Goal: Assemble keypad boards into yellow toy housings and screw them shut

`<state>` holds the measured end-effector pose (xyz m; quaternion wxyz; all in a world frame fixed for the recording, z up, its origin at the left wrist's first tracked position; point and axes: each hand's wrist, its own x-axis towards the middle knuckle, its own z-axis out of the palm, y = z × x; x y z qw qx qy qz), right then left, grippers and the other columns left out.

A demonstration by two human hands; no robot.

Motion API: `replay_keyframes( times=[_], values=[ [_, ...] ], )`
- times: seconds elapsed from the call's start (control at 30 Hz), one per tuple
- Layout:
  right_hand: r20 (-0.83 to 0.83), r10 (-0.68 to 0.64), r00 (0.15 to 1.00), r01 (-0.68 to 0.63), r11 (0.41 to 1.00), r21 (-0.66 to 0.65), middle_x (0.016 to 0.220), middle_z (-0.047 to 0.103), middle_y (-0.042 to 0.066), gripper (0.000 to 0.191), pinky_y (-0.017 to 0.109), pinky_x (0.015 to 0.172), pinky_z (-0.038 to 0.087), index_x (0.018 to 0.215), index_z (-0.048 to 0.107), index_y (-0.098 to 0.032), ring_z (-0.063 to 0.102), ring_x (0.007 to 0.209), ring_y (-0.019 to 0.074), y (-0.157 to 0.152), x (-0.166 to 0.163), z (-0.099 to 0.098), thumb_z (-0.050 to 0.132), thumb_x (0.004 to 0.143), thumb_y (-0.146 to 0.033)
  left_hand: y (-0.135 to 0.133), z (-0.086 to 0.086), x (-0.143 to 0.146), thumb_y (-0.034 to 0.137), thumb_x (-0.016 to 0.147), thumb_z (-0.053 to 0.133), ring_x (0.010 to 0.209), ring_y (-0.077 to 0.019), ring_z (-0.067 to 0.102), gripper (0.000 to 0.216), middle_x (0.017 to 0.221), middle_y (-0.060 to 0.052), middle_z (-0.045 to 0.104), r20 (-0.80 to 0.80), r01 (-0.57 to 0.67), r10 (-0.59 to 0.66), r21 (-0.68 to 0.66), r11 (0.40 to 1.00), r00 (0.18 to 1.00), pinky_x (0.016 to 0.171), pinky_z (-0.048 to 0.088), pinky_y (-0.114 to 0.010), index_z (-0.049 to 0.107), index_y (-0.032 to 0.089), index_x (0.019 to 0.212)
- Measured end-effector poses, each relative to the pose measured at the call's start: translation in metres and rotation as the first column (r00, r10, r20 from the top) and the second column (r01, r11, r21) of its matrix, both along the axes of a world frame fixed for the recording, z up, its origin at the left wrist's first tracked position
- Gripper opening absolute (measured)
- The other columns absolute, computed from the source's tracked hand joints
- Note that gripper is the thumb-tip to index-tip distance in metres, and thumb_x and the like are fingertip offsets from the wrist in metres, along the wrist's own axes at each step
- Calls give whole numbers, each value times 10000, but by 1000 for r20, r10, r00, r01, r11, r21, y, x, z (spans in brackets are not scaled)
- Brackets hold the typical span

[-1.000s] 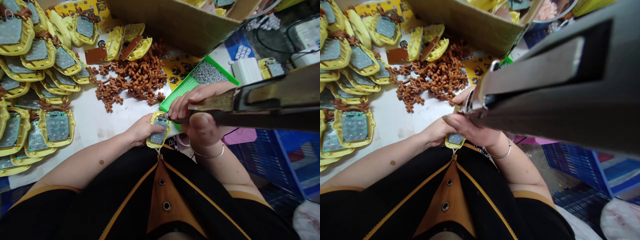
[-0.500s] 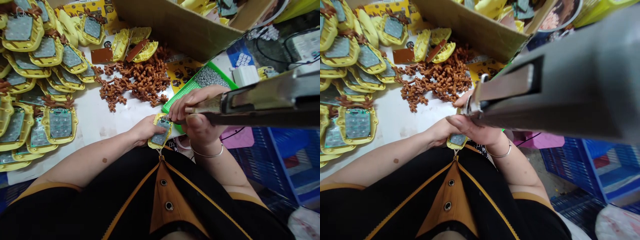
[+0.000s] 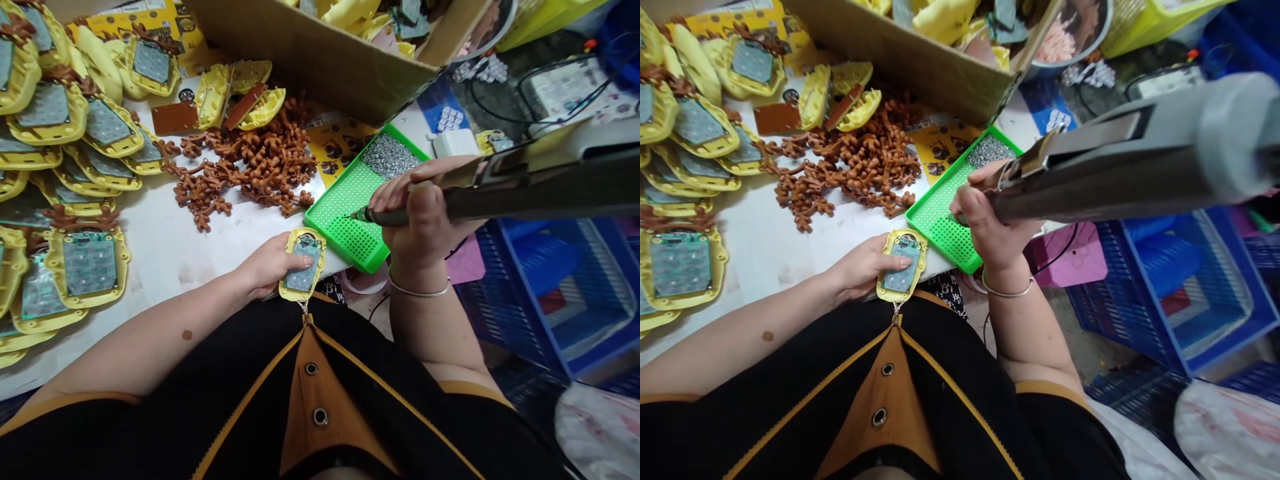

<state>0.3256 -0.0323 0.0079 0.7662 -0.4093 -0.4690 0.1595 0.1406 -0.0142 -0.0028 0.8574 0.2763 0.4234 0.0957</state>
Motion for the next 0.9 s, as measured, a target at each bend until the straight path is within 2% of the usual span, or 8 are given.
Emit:
replay_keyframes(
  times=[0.1, 0.2, 0.37, 0.53, 0.67, 0.73, 0.83, 0.9],
  values=[
    [4, 30, 1000, -30, 1000, 1, 652, 533, -61, 181, 293, 479, 501, 911, 661, -324, 532, 458, 114, 4, 3, -11, 753, 823, -452, 0, 0, 0, 70, 643, 730, 660, -189, 667, 302, 763, -65, 697, -8, 1, -1, 7, 1000, 1000, 662, 564, -346, 607, 136, 910],
    [30, 17, 999, -18, 1000, 15, 616, 512, -62, 213, 304, 456, 475, 904, 653, -333, 495, 432, 124, 8, 5, -17, 759, 807, -490, 1, 0, 0, 84, 645, 737, 663, -191, 671, 302, 770, -66, 700, -16, 11, -11, 7, 1000, 1000, 665, 564, -344, 609, 136, 914],
    [98, -28, 995, 41, 991, -130, 592, 512, -46, 269, 336, 467, 496, 925, 623, -335, 530, 455, 166, 8, 6, -20, 675, 843, -587, 2, -1, 0, 95, 626, 761, 661, -184, 669, 333, 774, -58, 699, -19, 13, -13, 3, 1000, 1000, 670, 563, -339, 613, 138, 921],
    [78, 20, 997, -12, 995, -100, 590, 516, -57, 222, 312, 475, 475, 912, 642, -328, 530, 463, 143, 7, 6, -21, 695, 851, -535, 2, 0, 0, 91, 612, 761, 649, -177, 666, 355, 771, -54, 702, -13, 16, -15, 9, 1000, 1000, 655, 564, -328, 619, 130, 935],
    [81, -40, 996, 48, 994, -101, 612, 529, -59, 234, 319, 477, 498, 890, 611, -336, 516, 460, 132, 5, 1, -7, 724, 828, -532, 2, 0, -7, 114, 609, 792, 691, -183, 677, 392, 811, -60, 718, -16, -76, 77, 58, 995, 997, 681, 574, -333, 612, 127, 956],
    [41, -64, 997, 64, 998, 2, 587, 508, -71, 223, 293, 426, 484, 872, 617, -345, 486, 423, 115, 1, -5, 5, 761, 803, -500, 3, 0, -12, 123, 599, 811, 726, -181, 681, 429, 837, -54, 724, -22, -187, 191, 112, 976, 981, 717, 578, -335, 610, 131, 979],
    [-20, 50, 999, -47, 988, 147, 509, 446, -93, 180, 241, 352, 443, 864, 685, -322, 442, 363, 88, -10, -19, 23, 780, 792, -456, 4, -3, -15, 137, 582, 822, 794, -203, 696, 464, 865, -43, 726, -1, -318, 324, 186, 930, 946, 804, 581, -377, 612, 135, 996],
    [-19, 203, 979, -199, 970, 142, 490, 449, -97, 175, 231, 338, 453, 848, 706, -292, 448, 344, 85, -19, -29, 31, 774, 795, -444, 3, -6, -15, 136, 576, 818, 843, -230, 706, 465, 866, -43, 726, 14, -349, 355, 212, 913, 935, 857, 575, -415, 615, 132, 994]
  ],
)
